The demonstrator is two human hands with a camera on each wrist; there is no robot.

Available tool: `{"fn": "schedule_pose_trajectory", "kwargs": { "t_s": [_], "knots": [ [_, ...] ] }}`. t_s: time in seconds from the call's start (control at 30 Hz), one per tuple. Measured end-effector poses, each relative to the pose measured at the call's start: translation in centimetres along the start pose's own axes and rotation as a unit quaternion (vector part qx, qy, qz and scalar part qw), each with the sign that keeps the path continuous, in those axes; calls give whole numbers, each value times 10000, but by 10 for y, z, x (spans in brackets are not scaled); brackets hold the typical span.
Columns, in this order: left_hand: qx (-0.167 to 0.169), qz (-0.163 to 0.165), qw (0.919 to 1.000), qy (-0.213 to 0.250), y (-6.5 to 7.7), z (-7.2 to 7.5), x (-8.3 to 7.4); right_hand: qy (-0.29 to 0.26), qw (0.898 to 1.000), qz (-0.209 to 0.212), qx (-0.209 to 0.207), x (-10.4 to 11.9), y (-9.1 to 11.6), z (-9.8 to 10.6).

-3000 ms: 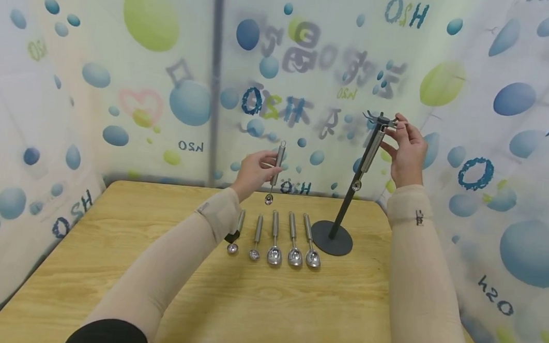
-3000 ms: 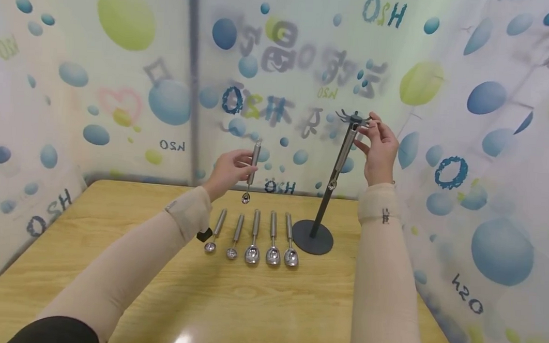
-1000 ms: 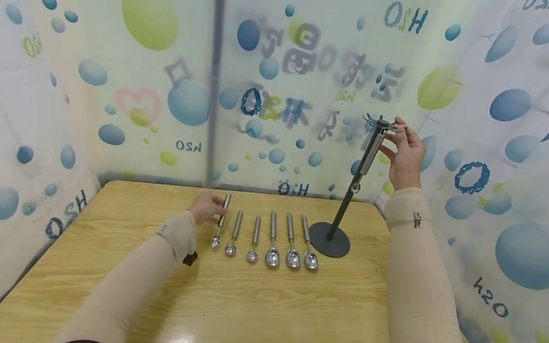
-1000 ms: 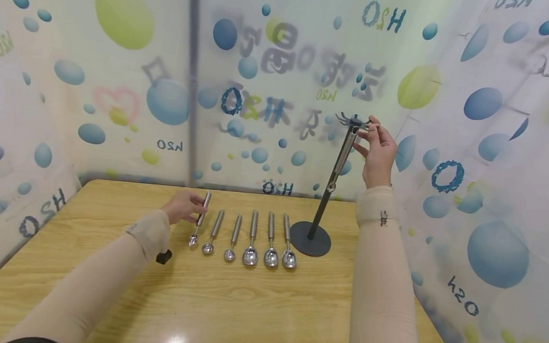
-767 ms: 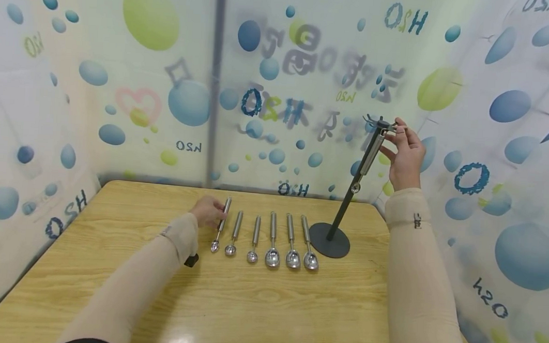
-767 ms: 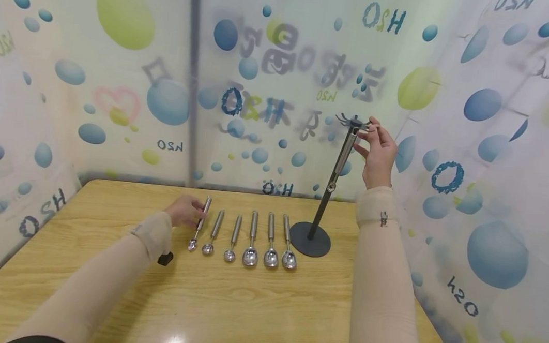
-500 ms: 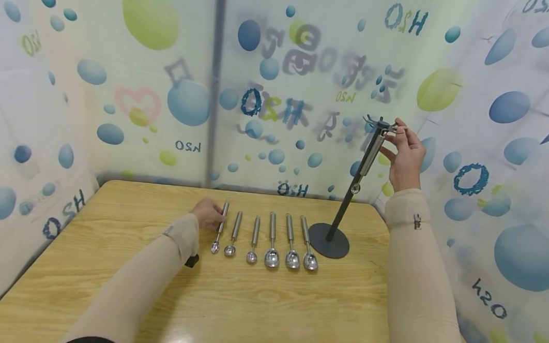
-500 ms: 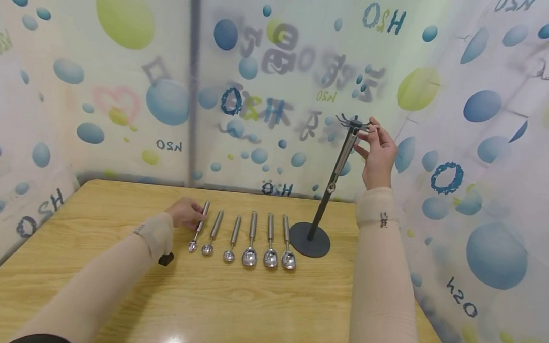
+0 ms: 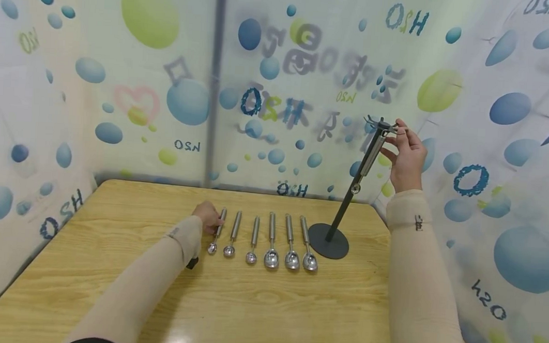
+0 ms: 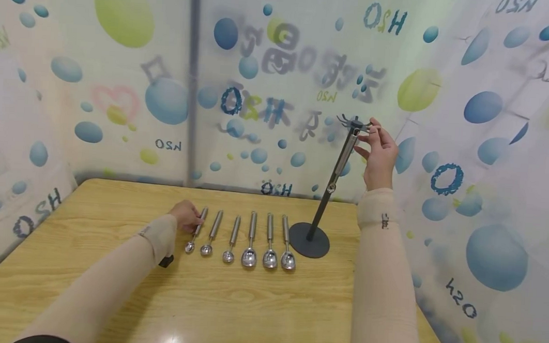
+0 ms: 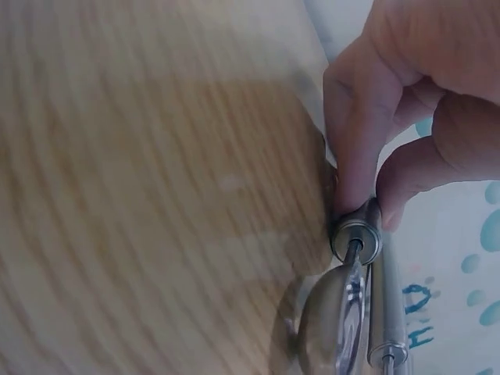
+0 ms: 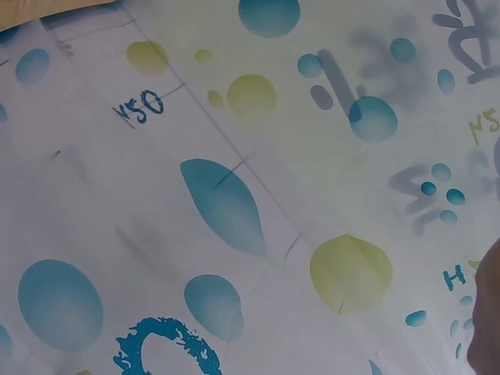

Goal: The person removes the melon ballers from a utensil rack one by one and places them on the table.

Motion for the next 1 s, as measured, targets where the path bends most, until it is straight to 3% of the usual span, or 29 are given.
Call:
{"fn": "schedule_pose_trajectory", "kwargs": {
  "t_s": [0.23, 0.4, 0.73, 1.0],
  "knots": [
    [115, 160, 9997, 145, -2, 0, 2, -1, 10000, 24, -26, 0, 1, 1],
    [186, -67, 9998, 0, 1, 6, -5, -41, 10000, 43, -53, 0, 1, 2],
    [292, -782, 9954, 462, 10, 15, -38, 87, 9999, 68, -69, -1, 1, 0],
    [269, -1370, 9890, 478, 31, 13, -83, 17, 9999, 107, -69, -1, 0, 0]
  ]
}}
Point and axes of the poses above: each hand's wrist, its own y-axis away from the middle knuckle, its own z-axis out of the back of the hand, x = y × z, the point moved 8 cm from there along -y, towards the middle knuckle
